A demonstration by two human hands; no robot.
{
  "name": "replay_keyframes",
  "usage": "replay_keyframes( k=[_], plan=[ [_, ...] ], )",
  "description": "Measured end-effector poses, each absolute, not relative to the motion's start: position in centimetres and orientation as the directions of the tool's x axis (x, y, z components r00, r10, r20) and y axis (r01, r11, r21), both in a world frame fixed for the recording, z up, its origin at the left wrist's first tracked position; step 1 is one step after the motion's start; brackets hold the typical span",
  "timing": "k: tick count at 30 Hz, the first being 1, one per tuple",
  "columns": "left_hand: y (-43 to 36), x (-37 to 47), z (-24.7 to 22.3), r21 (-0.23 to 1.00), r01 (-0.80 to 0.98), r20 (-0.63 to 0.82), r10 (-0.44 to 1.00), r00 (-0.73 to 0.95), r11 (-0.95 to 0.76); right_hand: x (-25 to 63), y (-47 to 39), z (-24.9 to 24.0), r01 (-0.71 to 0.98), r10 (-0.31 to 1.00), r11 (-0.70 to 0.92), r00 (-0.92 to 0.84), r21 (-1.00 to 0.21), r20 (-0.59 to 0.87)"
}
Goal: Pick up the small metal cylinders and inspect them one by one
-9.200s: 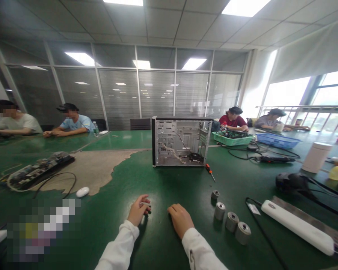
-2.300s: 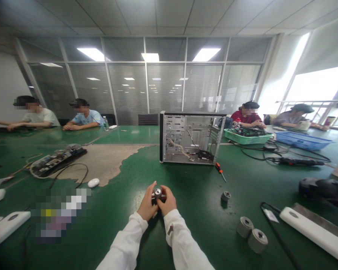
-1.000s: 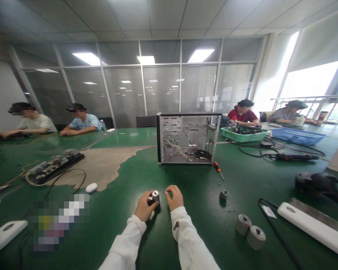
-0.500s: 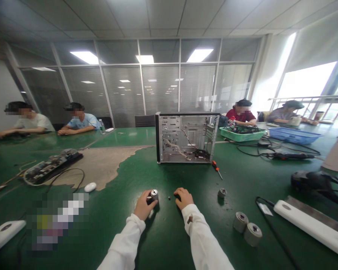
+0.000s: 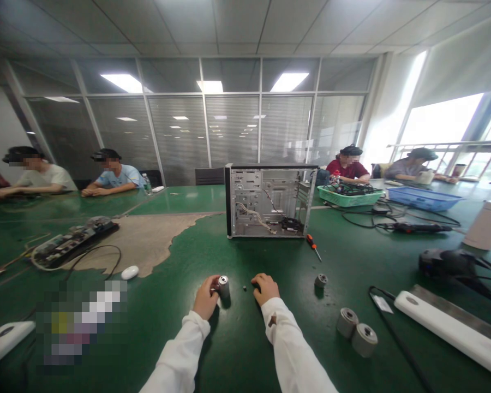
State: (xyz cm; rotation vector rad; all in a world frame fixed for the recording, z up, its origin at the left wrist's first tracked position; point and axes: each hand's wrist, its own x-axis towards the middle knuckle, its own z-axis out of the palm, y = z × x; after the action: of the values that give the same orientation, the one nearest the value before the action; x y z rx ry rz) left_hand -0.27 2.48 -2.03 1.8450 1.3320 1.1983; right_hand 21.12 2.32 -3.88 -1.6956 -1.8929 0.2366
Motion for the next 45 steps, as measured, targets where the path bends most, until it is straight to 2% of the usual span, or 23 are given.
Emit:
replay_keyframes(
  k=[7, 10, 14, 19, 24, 30, 35, 38, 41, 43, 45],
  plan=[
    [2.4, -0.3, -1.5, 0.841, 0.439, 0.296, 0.948, 0.115, -0.316, 20.6, 2.0, -3.5, 0.846, 0.956, 0.164, -0.009, -0.507, 0.293],
    [2.3, -0.3, -1.1, 0.830, 0.461, 0.292, 0.949, 0.118, -0.313, 19.9, 1.6, -3.2, 0.810, 0.941, 0.242, -0.062, -0.533, 0.333],
    [2.3, -0.3, -0.9, 0.834, 0.449, 0.289, 0.947, 0.138, -0.320, 18.0, 0.5, -2.4, 0.730, 0.876, 0.411, -0.151, -0.547, 0.457],
    [2.1, -0.1, -1.1, 0.894, 0.327, 0.231, 0.940, 0.251, -0.307, 16.0, -0.8, -1.4, 0.663, 0.815, 0.536, -0.245, -0.522, 0.525],
    [2.0, 0.3, -1.4, 0.914, 0.245, 0.218, 0.903, 0.370, -0.322, 16.2, -1.2, -0.7, 0.702, 0.822, 0.521, -0.260, -0.485, 0.506],
    [2.4, 0.2, -1.7, 0.899, 0.278, 0.239, 0.911, 0.337, -0.338, 18.6, -2.2, -0.5, 0.837, 0.861, 0.374, -0.152, -0.400, 0.486],
    [2.8, 0.2, -1.8, 0.893, 0.293, 0.243, 0.913, 0.326, -0.343, 22.4, -4.1, -0.9, 0.955, 0.862, 0.041, 0.115, -0.293, 0.494],
    [2.9, 0.2, -1.7, 0.892, 0.305, 0.231, 0.916, 0.326, -0.334, 25.0, -5.9, -0.7, 0.957, 0.767, -0.218, 0.289, -0.192, 0.573],
    [3.0, 0.2, -1.7, 0.888, 0.309, 0.237, 0.915, 0.326, -0.340, 26.5, -7.6, -0.5, 0.915, 0.619, -0.391, 0.340, -0.098, 0.708],
    [3.0, 0.2, -1.7, 0.885, 0.306, 0.249, 0.912, 0.327, -0.352, 26.3, -8.3, -0.5, 0.909, 0.582, -0.411, 0.322, -0.071, 0.747],
    [3.0, 0.1, -1.7, 0.883, 0.306, 0.253, 0.910, 0.328, -0.356, 25.1, -8.5, -0.7, 0.938, 0.638, -0.340, 0.279, -0.062, 0.717]
  ],
)
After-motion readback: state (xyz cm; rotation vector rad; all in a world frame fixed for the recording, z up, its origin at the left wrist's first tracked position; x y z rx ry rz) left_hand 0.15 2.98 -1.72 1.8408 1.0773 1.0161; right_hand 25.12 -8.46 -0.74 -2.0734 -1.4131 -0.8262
